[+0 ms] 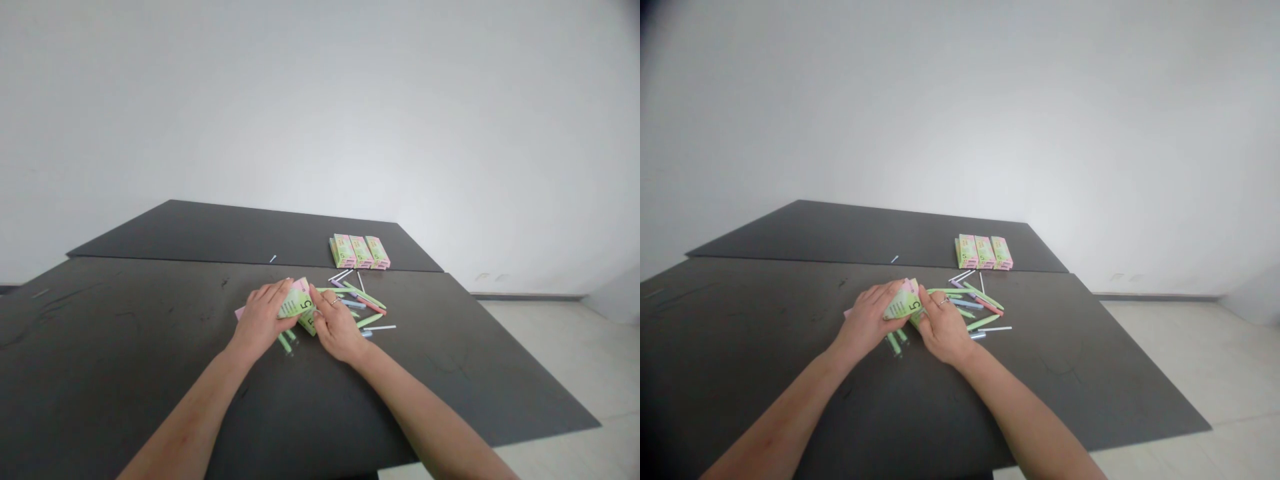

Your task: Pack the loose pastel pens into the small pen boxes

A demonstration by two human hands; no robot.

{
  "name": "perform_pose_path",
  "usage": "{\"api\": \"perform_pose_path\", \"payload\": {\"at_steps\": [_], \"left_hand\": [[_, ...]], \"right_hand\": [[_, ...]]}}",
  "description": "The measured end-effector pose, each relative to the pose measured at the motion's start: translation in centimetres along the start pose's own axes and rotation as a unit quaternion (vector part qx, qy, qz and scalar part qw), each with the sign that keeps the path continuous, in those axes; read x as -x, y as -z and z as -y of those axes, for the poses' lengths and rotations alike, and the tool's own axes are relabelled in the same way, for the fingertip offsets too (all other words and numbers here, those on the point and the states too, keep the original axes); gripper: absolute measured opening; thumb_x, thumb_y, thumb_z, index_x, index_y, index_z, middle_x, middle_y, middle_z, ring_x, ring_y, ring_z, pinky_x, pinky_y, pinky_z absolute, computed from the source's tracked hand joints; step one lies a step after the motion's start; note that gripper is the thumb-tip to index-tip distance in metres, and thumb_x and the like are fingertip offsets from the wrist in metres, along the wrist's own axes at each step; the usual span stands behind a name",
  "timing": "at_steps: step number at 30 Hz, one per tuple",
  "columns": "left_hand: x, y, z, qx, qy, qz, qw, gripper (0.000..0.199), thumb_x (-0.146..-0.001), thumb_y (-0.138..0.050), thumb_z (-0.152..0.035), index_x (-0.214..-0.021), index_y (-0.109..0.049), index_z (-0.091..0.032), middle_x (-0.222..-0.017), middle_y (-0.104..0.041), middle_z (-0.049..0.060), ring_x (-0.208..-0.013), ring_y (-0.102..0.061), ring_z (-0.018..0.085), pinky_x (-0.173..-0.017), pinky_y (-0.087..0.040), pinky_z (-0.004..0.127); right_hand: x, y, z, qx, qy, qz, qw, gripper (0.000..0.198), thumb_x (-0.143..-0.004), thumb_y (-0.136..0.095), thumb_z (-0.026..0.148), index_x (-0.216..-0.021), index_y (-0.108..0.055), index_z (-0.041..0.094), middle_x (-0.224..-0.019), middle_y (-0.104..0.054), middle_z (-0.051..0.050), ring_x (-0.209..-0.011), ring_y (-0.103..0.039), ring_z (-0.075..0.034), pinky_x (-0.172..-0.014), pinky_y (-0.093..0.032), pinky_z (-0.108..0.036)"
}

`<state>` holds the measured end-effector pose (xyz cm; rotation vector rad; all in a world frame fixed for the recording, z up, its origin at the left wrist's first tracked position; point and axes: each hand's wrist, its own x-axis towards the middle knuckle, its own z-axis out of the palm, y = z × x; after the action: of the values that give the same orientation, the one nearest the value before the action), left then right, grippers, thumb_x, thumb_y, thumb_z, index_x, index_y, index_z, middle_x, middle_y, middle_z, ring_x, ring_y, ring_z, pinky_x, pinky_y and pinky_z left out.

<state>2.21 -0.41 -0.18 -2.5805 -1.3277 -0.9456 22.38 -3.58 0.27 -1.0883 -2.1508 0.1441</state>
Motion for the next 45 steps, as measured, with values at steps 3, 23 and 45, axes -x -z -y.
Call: {"api": "perform_pose_path", "payload": {"at_steps": [3, 23, 45], "left_hand": [[0.0, -0.1, -0.1, -0.012, -0.004, 0.003, 1.0, 0.064, -0.079, -0.068, -0.028, -0.136, -0.042, -0.016, -0.132, -0.058, 0.013, -0.112, -0.055, 0.029, -0.09, -0.044, 0.042], [-0.2, 0.3, 0.5, -0.02, 0.009, -0.043, 0.999, 0.062, -0.083, -0.065, -0.039, -0.136, -0.042, -0.018, -0.127, -0.06, 0.013, -0.112, -0.056, 0.03, -0.09, -0.043, 0.042], [-0.1, 1.2, -2.2, 0.012, -0.155, -0.149, 0.977, 0.051, -0.088, -0.052, -0.013, -0.134, -0.032, -0.018, -0.122, -0.057, 0.014, -0.124, -0.05, 0.025, -0.112, -0.036, 0.053]], "right_hand": [[0.0, -0.2, 0.0, 0.038, 0.027, -0.009, 0.999, 0.06, -0.091, -0.038, 0.016, -0.15, -0.028, 0.015, -0.105, -0.054, -0.013, -0.099, -0.051, -0.027, -0.092, -0.048, -0.046], [0.4, -0.5, 1.0, -0.025, -0.031, 0.006, 0.999, 0.062, -0.089, -0.042, 0.018, -0.149, -0.028, 0.012, -0.117, -0.052, -0.015, -0.107, -0.052, -0.026, -0.097, -0.047, -0.045], [-1.3, -0.4, 0.8, -0.676, -0.305, 0.143, 0.655, 0.04, -0.087, -0.057, 0.051, -0.088, -0.061, 0.011, -0.067, -0.064, -0.004, -0.052, -0.061, -0.012, -0.043, -0.047, -0.019]]}}
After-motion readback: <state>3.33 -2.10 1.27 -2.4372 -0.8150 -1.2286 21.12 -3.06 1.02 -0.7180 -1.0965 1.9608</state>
